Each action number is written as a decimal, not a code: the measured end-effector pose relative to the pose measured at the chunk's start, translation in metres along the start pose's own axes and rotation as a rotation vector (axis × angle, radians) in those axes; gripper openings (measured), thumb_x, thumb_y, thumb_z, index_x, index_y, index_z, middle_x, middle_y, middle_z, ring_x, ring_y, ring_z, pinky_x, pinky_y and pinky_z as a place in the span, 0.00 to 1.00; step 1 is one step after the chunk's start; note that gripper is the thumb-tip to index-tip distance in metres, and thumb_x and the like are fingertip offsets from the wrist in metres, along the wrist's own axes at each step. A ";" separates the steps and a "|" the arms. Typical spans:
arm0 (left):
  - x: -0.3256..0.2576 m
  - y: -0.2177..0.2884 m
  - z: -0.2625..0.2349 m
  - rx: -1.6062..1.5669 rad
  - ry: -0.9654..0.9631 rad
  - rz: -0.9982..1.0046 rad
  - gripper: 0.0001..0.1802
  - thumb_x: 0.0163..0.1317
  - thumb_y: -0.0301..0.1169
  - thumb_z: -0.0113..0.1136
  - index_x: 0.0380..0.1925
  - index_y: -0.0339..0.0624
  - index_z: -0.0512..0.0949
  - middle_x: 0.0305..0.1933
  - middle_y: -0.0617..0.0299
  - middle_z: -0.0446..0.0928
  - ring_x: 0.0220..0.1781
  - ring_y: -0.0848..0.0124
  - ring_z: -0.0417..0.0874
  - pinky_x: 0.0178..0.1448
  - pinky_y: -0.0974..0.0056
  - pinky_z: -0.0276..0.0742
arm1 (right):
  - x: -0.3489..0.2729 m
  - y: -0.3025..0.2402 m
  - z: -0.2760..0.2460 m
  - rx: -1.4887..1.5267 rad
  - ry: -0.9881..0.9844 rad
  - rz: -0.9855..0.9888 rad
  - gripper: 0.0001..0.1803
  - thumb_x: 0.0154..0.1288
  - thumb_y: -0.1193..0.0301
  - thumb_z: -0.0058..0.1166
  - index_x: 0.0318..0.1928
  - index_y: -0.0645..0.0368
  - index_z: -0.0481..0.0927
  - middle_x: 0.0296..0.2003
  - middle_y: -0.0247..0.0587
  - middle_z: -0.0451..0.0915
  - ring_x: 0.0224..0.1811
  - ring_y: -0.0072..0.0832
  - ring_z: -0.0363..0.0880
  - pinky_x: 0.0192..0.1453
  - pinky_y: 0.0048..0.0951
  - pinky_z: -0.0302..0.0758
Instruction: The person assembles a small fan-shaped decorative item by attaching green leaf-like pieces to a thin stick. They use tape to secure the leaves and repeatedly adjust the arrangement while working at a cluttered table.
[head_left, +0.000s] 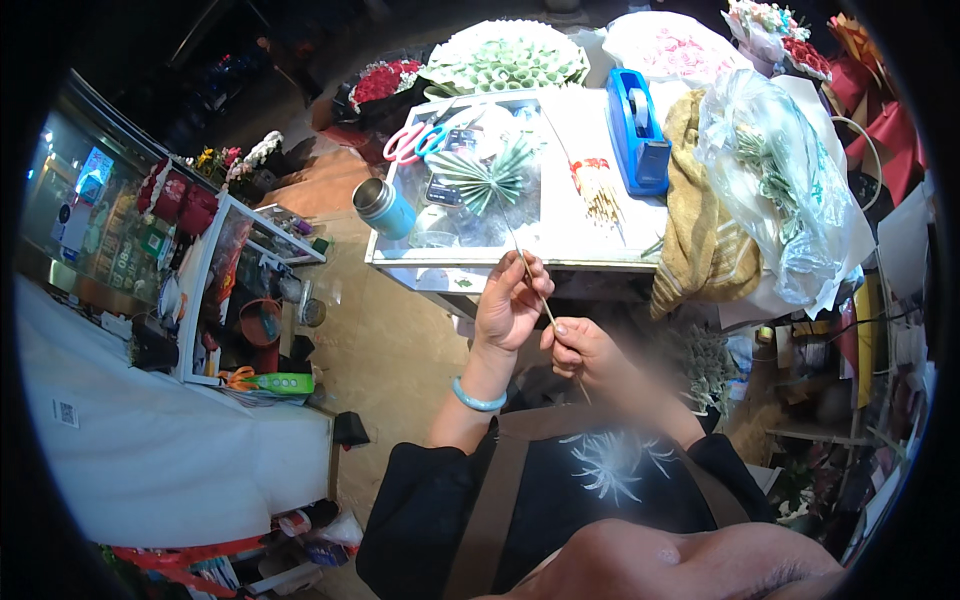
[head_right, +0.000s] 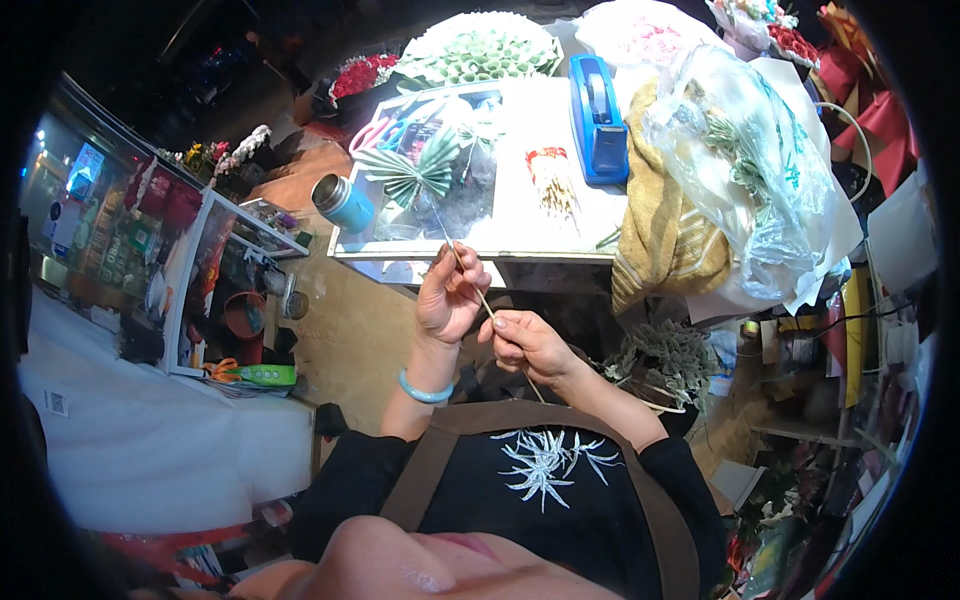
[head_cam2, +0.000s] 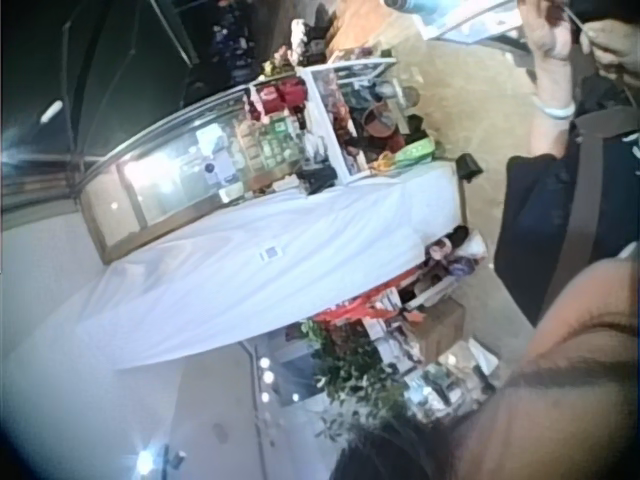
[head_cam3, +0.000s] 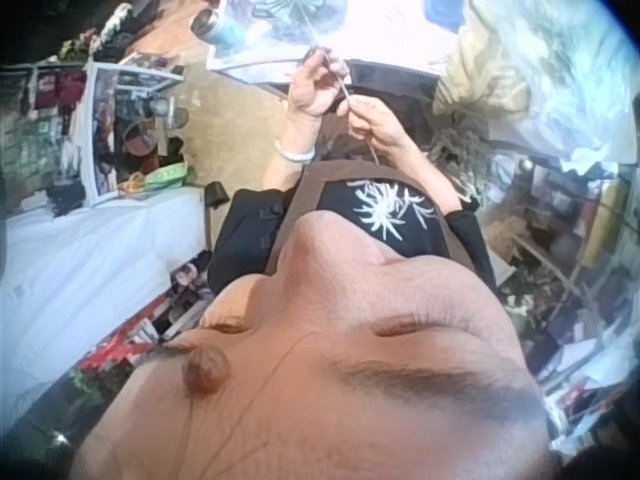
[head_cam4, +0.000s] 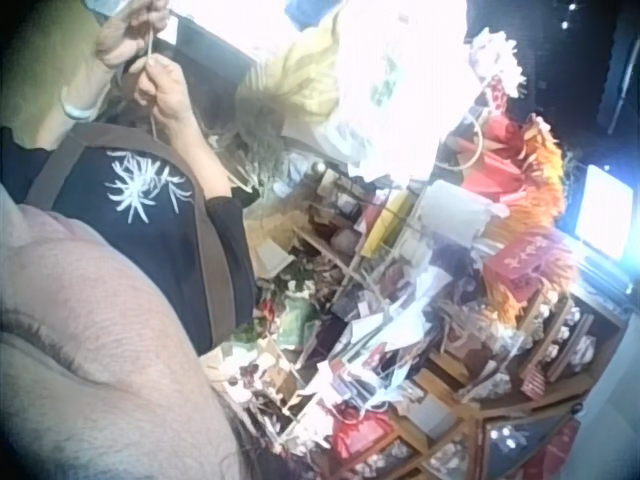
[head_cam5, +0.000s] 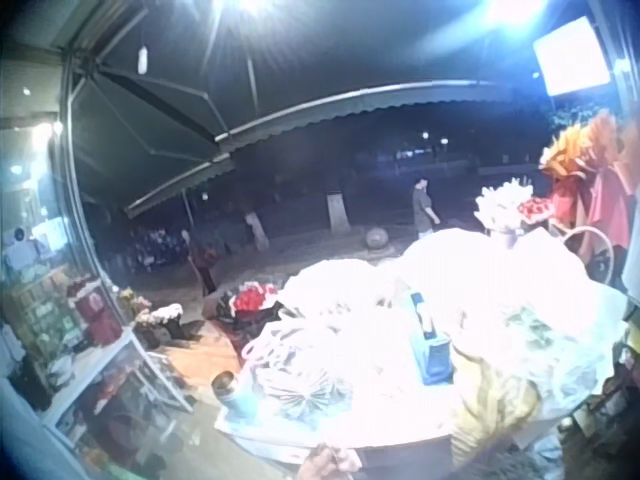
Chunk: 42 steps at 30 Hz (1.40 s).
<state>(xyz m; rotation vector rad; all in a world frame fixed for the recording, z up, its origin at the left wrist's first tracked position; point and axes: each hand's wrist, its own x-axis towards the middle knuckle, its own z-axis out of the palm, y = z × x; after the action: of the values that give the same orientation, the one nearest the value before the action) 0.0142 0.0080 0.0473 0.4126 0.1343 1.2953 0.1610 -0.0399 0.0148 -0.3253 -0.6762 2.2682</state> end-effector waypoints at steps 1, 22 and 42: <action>0.001 0.001 0.000 -0.053 -0.016 -0.034 0.06 0.61 0.27 0.54 0.37 0.41 0.77 0.34 0.62 0.74 0.33 0.73 0.72 0.37 0.71 0.69 | 0.002 0.001 0.000 0.004 0.003 0.002 0.15 0.71 0.65 0.39 0.36 0.64 0.74 0.12 0.25 0.59 0.12 0.13 0.49 0.17 0.17 0.49; 0.033 0.026 -0.027 -0.353 -0.062 0.013 0.09 0.64 0.25 0.49 0.43 0.34 0.73 0.33 0.62 0.67 0.28 0.80 0.64 0.28 0.79 0.61 | 0.058 -0.007 -0.004 -0.048 0.027 0.014 0.16 0.71 0.65 0.37 0.36 0.65 0.74 0.13 0.25 0.60 0.14 0.13 0.51 0.19 0.16 0.51; 0.027 0.051 -0.011 -0.474 -0.227 0.102 0.12 0.49 0.15 0.53 0.28 0.44 0.66 0.31 0.64 0.64 0.33 0.73 0.67 0.39 0.70 0.68 | 0.008 -0.068 0.046 -0.043 -0.304 -0.538 0.20 0.67 0.62 0.46 0.27 0.68 0.75 0.06 0.29 0.61 0.06 0.17 0.52 0.11 0.21 0.50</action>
<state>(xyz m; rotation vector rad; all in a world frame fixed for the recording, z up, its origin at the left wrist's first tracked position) -0.0279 0.0465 0.0591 0.1575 -0.3837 1.3222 0.1759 -0.0107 0.0905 0.1742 -0.8495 1.7981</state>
